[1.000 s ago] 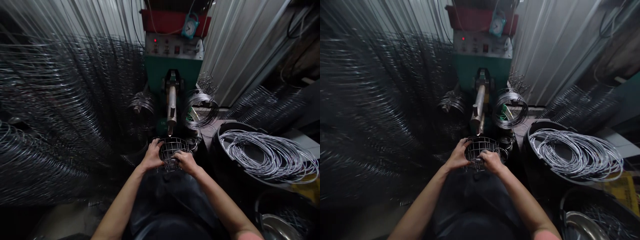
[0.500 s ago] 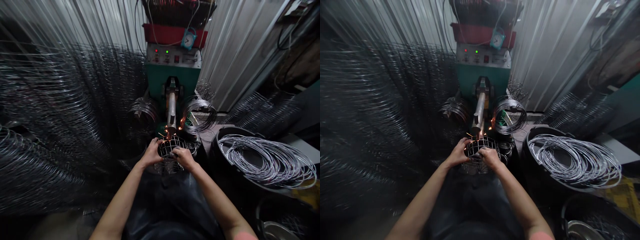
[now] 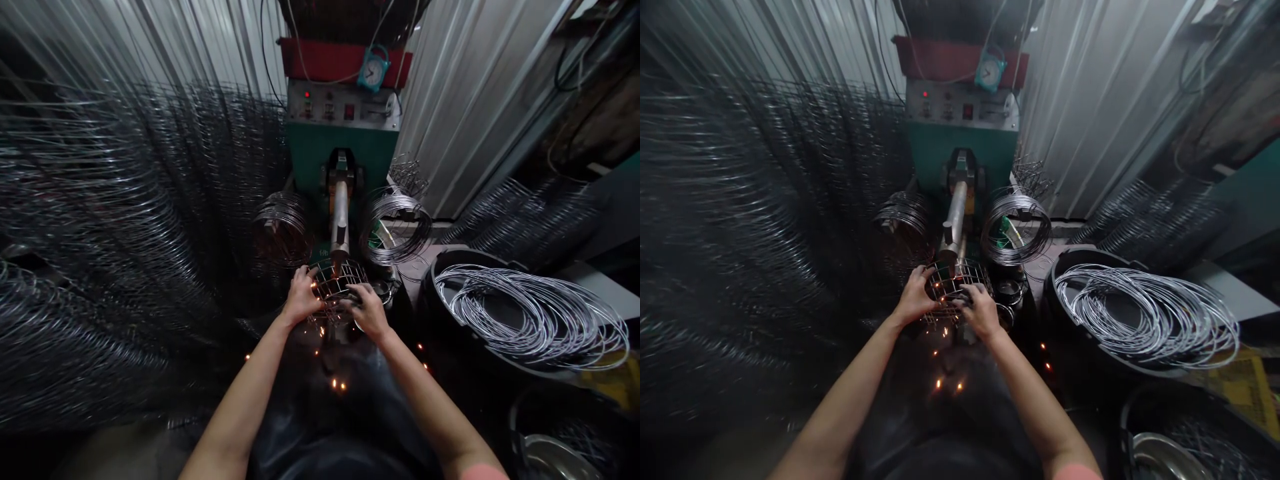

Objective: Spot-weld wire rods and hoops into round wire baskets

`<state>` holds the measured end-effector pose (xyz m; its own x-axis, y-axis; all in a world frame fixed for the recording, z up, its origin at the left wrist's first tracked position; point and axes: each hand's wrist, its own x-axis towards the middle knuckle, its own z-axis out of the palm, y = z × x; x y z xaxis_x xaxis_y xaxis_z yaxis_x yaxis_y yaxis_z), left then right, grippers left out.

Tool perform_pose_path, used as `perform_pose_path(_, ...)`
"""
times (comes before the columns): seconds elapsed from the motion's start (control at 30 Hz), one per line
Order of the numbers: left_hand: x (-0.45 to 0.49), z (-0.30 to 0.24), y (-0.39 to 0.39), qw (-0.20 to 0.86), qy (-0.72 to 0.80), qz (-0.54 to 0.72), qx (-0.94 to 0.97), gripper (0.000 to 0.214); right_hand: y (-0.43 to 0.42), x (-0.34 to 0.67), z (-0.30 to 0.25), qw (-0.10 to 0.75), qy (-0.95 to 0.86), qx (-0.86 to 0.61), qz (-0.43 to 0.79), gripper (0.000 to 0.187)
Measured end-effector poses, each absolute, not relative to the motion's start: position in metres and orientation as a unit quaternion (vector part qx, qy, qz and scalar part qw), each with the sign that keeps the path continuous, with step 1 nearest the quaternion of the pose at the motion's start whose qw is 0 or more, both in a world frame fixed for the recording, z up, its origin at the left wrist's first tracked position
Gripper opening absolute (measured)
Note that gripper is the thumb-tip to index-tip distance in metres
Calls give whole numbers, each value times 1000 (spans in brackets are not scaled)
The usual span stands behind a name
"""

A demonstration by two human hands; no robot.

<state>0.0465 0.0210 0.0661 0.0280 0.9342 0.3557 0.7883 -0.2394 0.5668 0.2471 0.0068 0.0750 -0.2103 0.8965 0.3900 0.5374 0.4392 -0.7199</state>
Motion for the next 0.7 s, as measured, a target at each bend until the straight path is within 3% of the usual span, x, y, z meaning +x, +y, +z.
perform_pose_path(0.07, 46, 65, 24, 113, 631, 338, 689, 94, -4, 258, 63, 450, -670, -503, 310, 29)
perform_pose_path(0.17, 43, 68, 34, 141, 659, 314, 668, 94, -25, 276, 34, 454, -562, -543, 429, 31)
perform_pose_path(0.4, 41, 81, 51, 157, 670, 293, 663, 93, -80, 308, -39, 500, -484, -581, 423, 32)
perform_pose_path(0.57, 29, 54, 30, 207, 682, 287, 640, 128, -70, 326, -33, 561, -232, -556, 568, 36)
perform_pose_path(0.7, 19, 13, 14, 276, 677, 324, 600, 140, -52, 339, -19, 525, -126, -500, 677, 36)
